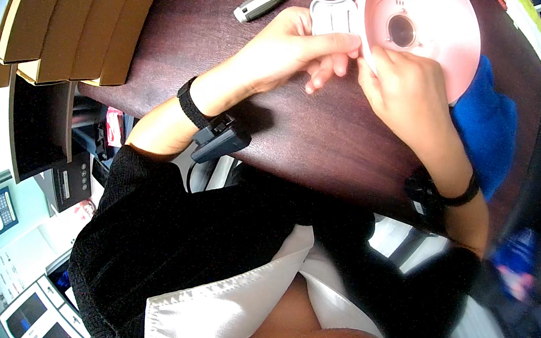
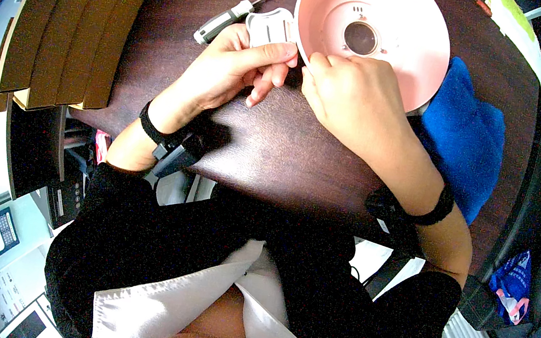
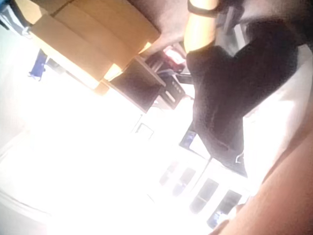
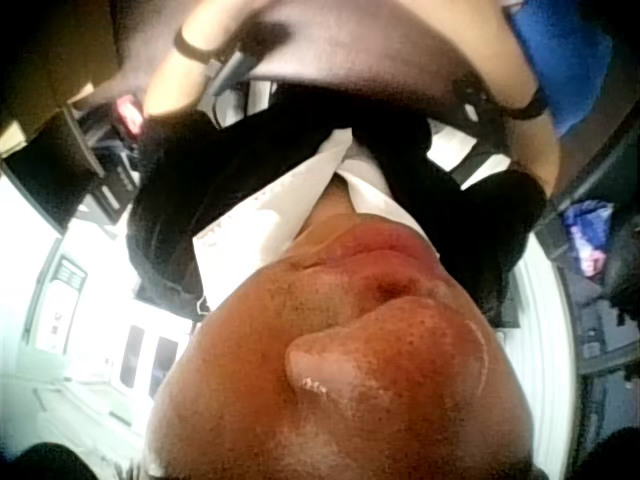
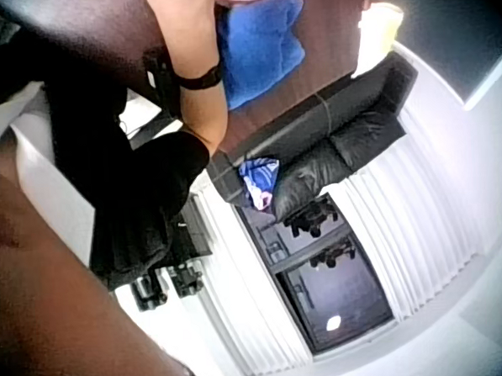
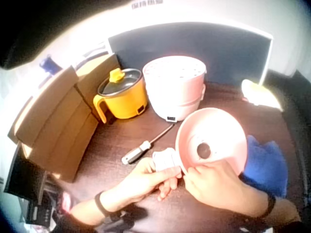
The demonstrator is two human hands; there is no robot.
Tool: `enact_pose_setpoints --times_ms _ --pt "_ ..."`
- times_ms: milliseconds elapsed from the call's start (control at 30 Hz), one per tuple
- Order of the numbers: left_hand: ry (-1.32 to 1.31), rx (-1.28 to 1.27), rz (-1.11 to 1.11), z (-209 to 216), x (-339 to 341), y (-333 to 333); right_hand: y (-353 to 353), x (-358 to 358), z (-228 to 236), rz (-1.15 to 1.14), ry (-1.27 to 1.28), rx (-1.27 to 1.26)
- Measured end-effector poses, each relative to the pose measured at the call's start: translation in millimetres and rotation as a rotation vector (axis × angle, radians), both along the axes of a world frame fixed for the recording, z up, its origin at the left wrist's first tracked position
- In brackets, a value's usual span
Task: The person wipes a pink circular appliance part with a blue cloth, then attaches two white curved plastic pieces to its rim. They continue to wipe the part and adjust the attached pieces.
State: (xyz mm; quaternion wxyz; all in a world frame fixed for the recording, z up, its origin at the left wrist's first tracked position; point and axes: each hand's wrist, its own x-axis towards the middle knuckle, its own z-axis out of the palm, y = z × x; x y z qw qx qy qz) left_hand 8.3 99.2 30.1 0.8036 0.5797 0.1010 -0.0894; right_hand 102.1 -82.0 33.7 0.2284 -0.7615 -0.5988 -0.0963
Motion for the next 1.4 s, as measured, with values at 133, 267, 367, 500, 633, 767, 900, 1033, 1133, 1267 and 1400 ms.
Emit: enact_pose_setpoints --times_ms 133,267,367,500,633,767,900,1033,1133,1267,1400 --pt "-0.084 0.125 0.004 2.9 -3.4 -3.4 0.6 -0.7 -1.4 0.000 -0.009 -0.020" --pt "-0.103 0.243 -0.010 6.9 -4.9 -3.9 0.9 -2.2 1.1 -0.008 -0.067 -0.057" --pt "-0.123 0.288 -0.017 5.9 -5.9 -2.8 0.9 -2.4 2.9 -0.007 -0.049 -0.088" --pt "-0.130 0.505 0.003 8.7 -7.8 -0.1 0.9 -5.0 3.4 -0.020 0.007 -0.111" --pt "-0.348 0.696 0.091 -6.7 -6.3 -2.3 2.0 -5.9 2.3 -0.009 -0.007 -0.093" --pt "-0.420 0.693 0.151 -11.3 -5.0 -6.4 2.4 -4.3 1.9 -0.005 -0.085 -0.045" --pt "-0.438 0.751 0.135 -6.3 -3.9 -4.2 1.1 -1.9 2.2 0.004 -0.048 -0.043" --pt "-0.375 0.903 0.098 2.4 -5.0 -2.4 0.8 1.1 1.5 0.003 -0.031 -0.044" --pt "-0.321 1.080 0.022 16.8 -5.4 3.4 1.8 3.0 -1.5 -0.009 -0.006 -0.037" --pt "-0.418 1.116 0.142 18.1 -1.6 11.6 -0.2 4.4 -0.1 -0.031 0.037 -0.075" --pt "-0.582 1.119 0.197 16.6 4.2 13.4 -4.0 7.6 12.1 -0.040 0.064 -0.050"
